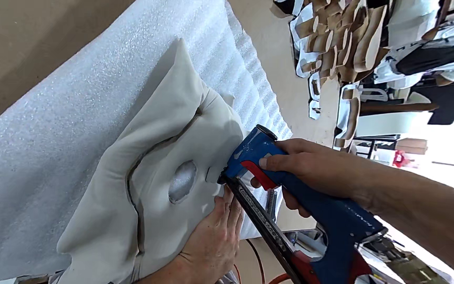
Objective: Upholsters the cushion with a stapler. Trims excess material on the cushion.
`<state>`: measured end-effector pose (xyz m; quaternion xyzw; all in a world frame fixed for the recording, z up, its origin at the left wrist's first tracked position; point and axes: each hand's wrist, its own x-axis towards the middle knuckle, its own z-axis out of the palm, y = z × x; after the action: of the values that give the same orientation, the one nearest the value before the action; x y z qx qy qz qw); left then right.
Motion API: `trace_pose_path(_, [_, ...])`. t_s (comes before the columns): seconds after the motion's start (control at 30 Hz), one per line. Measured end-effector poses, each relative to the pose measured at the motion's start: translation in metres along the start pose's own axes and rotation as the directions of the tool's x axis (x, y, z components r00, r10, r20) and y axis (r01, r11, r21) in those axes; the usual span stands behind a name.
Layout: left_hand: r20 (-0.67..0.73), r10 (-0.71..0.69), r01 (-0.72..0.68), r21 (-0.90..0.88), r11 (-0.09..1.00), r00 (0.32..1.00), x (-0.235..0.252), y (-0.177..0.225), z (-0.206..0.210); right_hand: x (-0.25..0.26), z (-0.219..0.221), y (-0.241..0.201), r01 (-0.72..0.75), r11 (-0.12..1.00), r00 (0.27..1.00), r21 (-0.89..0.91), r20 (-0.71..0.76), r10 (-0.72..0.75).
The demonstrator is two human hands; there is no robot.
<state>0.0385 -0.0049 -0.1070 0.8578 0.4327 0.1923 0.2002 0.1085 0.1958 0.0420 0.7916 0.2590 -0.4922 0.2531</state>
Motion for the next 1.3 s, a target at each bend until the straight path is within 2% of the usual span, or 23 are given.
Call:
trace_pose_path(0.33, [-0.034,-0.005,0.006,0.022,1.0,0.999,-0.001,0.0,0.004,0.004,0.001,-0.007,-0.085,0.996,0.996,-0.001,0.009,0.085])
trace_pose_path(0.5, [-0.182,0.049,-0.037,0.069,0.997,0.982,-0.008,-0.003,0.001,-0.006,-0.018,0.015,0.093,0.995,0.996,-0.025,0.007,-0.093])
trace_pose_path(0.6, [-0.192,0.057,-0.035,0.115,0.993,0.98,-0.012,-0.001,-0.001,-0.014,-0.039,0.04,0.166,0.986,0.985,0.026,-0.055,-0.164])
trace_pose_path(0.73, [-0.078,-0.047,0.054,0.088,0.995,0.996,-0.004,0.006,-0.004,-0.017,-0.037,0.065,0.216,0.974,0.972,0.07,-0.113,-0.207])
trace_pose_path(0.8, [0.025,-0.085,0.083,0.093,0.992,0.996,0.006,0.012,-0.009,-0.014,-0.036,0.073,0.262,0.962,0.964,0.071,-0.058,-0.258])
trace_pose_path(0.9, [0.077,-0.151,0.142,0.114,0.983,0.986,0.019,0.02,-0.011,-0.003,-0.033,0.078,0.297,0.955,0.955,0.019,-0.015,-0.297])
trace_pose_path(0.97, [0.139,-0.185,0.168,0.127,0.978,0.973,0.026,0.023,-0.013,-0.001,-0.029,0.071,0.297,0.955,0.955,-0.012,-0.018,-0.298])
trace_pose_path(1.07, [0.323,-0.202,0.179,0.099,0.979,0.925,0.033,0.027,-0.022,-0.001,-0.023,0.06,0.273,0.961,0.961,-0.052,-0.025,-0.274])
trace_pose_path(1.2, [0.319,-0.183,0.173,0.058,0.983,0.93,0.03,0.023,-0.02,-0.002,-0.019,0.046,0.228,0.968,0.973,-0.108,-0.015,-0.231])
trace_pose_path(1.3, [0.366,-0.158,0.176,-0.016,0.984,0.917,0.03,0.019,-0.023,-0.006,-0.008,0.032,0.159,0.978,0.985,-0.137,-0.047,-0.167])
